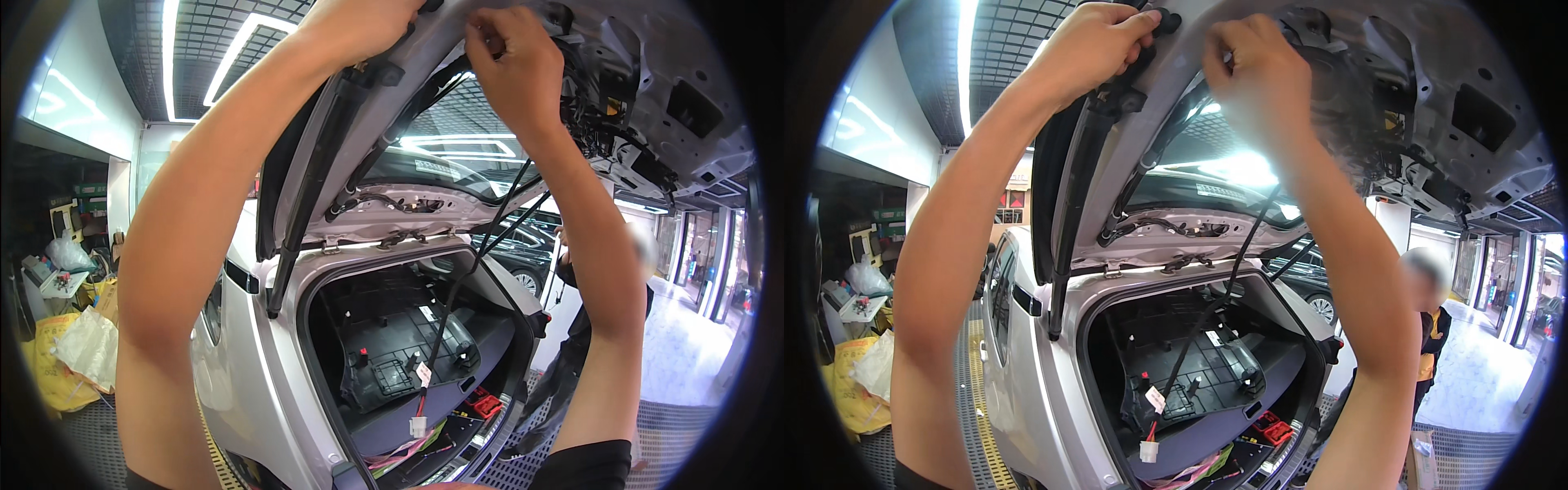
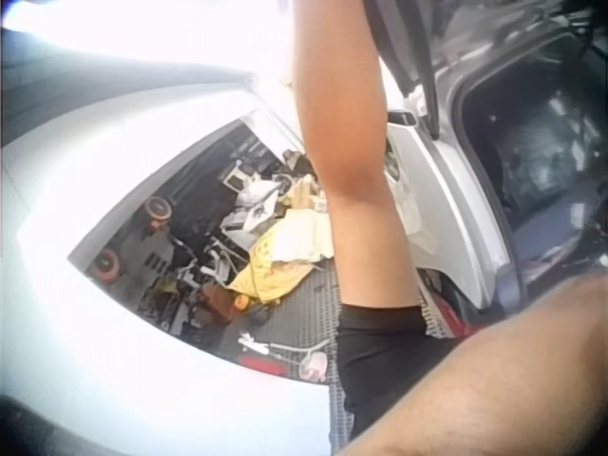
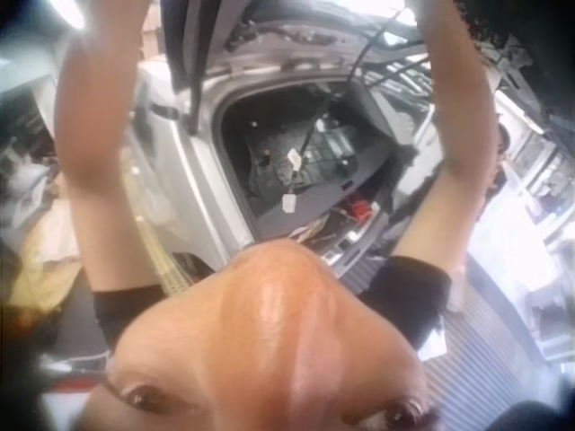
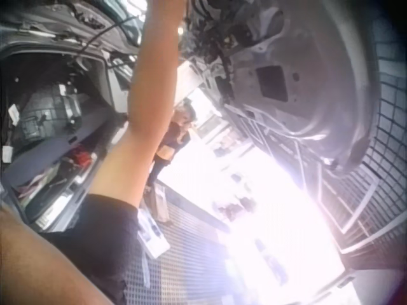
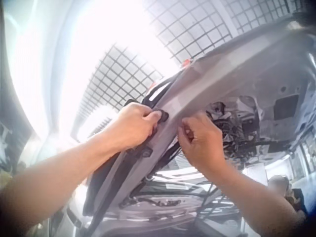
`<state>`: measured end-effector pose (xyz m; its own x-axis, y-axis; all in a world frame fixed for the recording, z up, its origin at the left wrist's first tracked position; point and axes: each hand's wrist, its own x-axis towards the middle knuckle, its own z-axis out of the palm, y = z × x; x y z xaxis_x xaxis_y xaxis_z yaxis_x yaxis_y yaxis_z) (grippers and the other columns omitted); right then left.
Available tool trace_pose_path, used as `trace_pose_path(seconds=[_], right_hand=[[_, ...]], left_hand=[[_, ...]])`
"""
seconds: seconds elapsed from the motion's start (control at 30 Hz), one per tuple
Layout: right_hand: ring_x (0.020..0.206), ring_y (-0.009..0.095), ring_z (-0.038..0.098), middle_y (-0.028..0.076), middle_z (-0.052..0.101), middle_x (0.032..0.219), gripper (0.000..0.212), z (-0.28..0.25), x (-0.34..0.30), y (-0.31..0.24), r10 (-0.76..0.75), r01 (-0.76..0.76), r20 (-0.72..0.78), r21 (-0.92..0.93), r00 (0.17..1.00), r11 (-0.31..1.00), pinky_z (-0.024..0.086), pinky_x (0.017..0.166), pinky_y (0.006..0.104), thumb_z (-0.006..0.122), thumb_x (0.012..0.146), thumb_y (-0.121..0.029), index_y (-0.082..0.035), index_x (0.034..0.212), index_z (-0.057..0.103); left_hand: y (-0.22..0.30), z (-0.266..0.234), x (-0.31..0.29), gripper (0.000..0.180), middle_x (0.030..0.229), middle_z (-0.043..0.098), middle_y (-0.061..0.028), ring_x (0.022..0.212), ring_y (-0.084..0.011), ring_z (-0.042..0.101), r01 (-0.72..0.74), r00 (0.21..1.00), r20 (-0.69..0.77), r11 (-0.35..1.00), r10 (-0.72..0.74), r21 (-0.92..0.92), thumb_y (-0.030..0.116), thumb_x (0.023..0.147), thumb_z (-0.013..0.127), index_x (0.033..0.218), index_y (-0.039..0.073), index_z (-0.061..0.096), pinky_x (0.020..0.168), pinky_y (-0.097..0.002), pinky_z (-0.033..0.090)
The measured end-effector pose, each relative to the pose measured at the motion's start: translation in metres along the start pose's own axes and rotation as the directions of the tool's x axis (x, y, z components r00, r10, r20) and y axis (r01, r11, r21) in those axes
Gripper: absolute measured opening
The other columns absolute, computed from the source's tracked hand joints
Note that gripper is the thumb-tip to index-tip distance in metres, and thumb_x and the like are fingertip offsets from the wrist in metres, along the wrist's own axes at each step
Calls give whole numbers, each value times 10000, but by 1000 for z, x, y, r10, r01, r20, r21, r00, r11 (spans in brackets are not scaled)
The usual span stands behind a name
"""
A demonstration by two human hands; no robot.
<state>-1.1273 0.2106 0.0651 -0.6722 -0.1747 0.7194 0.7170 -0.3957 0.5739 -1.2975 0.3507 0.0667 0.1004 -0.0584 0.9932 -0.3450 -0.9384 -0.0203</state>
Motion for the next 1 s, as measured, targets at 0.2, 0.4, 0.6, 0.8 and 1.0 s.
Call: trace_pose_path(seconds=[0.2,0.4,0.6,0.8,1.0], right_hand=[[905,232,666,95,665,1052,269,-8,-66,24,74,-74,-7,-199,997,977,533,764,352,788,885,-187,-32,1079,684],[929,290,646,124,657,1084,353,10,-86,44,322,-334,-90,-189,942,923,529,794,391,766,929,-243,-14,1163,634],[722,381,690,196,709,843,335,12,-67,47,511,-512,-45,-143,859,847,532,674,425,660,1011,-339,-24,1122,640],[811,471,677,234,704,805,590,10,-77,54,588,-540,257,-237,767,808,524,735,527,457,1065,-542,-31,916,712],[976,496,660,282,711,950,619,35,-81,92,612,-599,320,-151,723,786,512,860,539,412,1069,-555,-27,986,726]], left_hand=[[-16,13,-6,493,677,608,1,604,-81,551,-168,975,-94,945,202,281,464,1050,569,881,17,692,613,-291,459],[-25,20,3,469,653,594,16,599,-73,558,-83,992,-90,995,87,52,430,1057,577,863,21,699,619,-259,465],[-9,21,-4,440,663,577,24,597,-64,532,-63,994,-72,980,78,188,419,1052,598,874,25,677,568,-243,434],[-14,21,6,418,667,539,52,592,-49,483,-11,999,-41,1000,12,23,424,1044,616,871,48,675,541,-231,409],[-20,19,9,413,694,578,37,619,-54,537,10,998,-56,1000,-9,9,429,1033,631,918,37,695,573,-223,447]])
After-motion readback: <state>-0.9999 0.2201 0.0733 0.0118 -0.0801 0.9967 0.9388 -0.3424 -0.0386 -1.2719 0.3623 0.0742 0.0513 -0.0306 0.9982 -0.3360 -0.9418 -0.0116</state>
